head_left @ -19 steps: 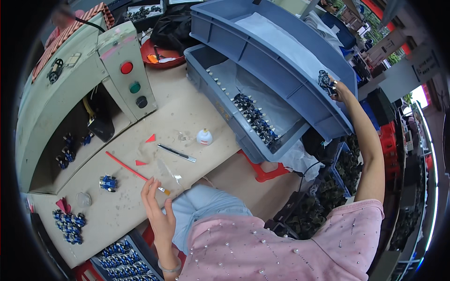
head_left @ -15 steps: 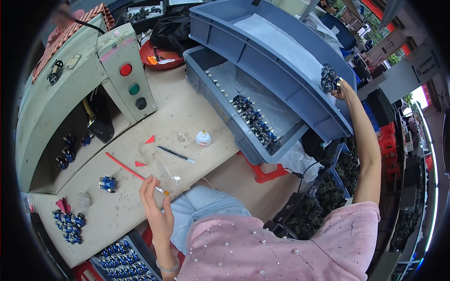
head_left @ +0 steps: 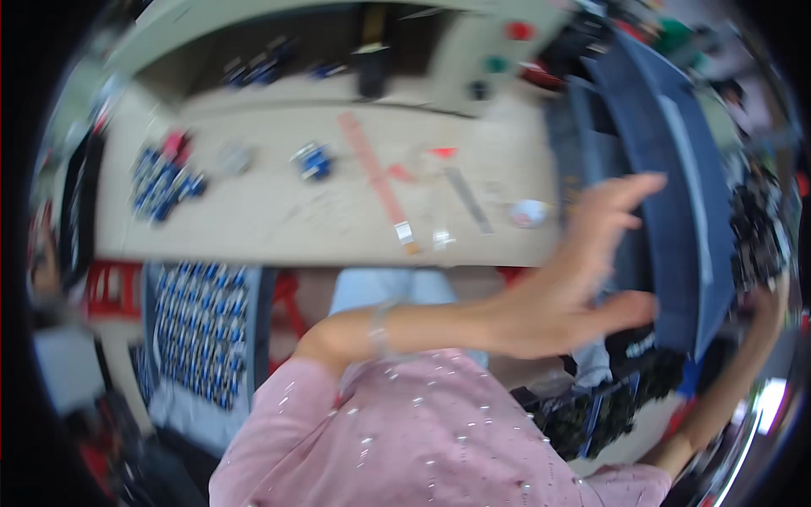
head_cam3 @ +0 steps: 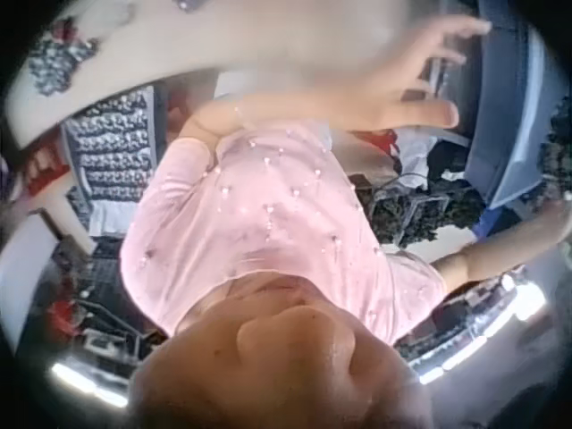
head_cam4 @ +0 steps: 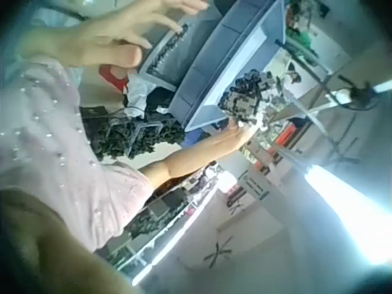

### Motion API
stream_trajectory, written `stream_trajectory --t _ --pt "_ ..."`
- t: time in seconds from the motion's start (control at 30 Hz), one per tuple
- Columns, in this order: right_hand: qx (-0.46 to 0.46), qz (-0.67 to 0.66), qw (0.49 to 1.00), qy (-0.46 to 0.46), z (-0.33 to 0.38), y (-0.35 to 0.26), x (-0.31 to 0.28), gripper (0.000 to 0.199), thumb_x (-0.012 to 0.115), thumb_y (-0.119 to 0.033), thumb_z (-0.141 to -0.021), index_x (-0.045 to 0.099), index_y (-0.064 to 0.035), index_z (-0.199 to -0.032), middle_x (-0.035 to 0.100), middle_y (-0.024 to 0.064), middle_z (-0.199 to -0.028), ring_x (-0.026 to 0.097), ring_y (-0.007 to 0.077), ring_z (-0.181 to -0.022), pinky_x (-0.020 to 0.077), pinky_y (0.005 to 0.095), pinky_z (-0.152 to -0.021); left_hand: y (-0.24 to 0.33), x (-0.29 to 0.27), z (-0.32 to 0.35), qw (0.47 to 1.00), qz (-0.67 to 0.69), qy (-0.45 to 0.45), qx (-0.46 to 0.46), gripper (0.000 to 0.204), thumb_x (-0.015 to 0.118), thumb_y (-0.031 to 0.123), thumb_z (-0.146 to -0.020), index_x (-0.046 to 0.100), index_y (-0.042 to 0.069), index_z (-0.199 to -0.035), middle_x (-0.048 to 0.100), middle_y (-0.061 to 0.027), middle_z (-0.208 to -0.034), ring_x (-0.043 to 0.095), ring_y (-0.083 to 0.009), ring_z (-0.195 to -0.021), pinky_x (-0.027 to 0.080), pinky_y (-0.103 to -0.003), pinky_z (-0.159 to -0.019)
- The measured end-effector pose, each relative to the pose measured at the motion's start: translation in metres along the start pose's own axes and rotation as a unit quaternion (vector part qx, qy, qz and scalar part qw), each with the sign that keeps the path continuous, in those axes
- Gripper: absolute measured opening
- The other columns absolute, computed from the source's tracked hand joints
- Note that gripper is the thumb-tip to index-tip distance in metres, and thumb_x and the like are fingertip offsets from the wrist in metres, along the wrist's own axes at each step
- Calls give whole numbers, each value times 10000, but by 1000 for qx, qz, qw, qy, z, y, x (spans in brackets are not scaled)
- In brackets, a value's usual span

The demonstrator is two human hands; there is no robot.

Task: Assembling and applying finishing touches to small robot toy figures at a factory workbench.

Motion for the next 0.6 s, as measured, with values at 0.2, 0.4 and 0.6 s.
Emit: stream_trajectory --t 0.2,0.4,0.6 --pt "-116 320 923 -179 -7 -56 352 303 494 -300 -963 576 -27 -1067 590 29 -900 525 88 -826 438 244 -741 9 -56 41 960 196 154 -128 945 494 591 -889 -72 109 -1472 220 -201 -1416 477 -248 -1126 494 -355 -826" --pt "-160 416 849 -283 -43 36 505 326 559 -341 -905 583 -41 -1031 653 221 -859 639 343 -683 484 388 -644 -63 -177 126 880 241 370 -175 700 488 320 -968 -8 215 -1452 352 -144 -1355 545 -278 -1113 543 -507 -794" --pt "-342 538 754 -157 -94 61 552 315 578 -389 -882 586 -134 -1066 614 256 -830 624 435 -700 487 475 -583 -108 -246 148 859 240 405 -202 703 511 292 -958 69 126 -1479 348 -158 -1374 543 -255 -1116 529 -446 -824"
Point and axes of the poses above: each hand's wrist, its own z-axis away from the middle knuckle, its own x-axis out of the palm, y = z × x, the point moved 10 cm from there along -z, towards the middle knuckle
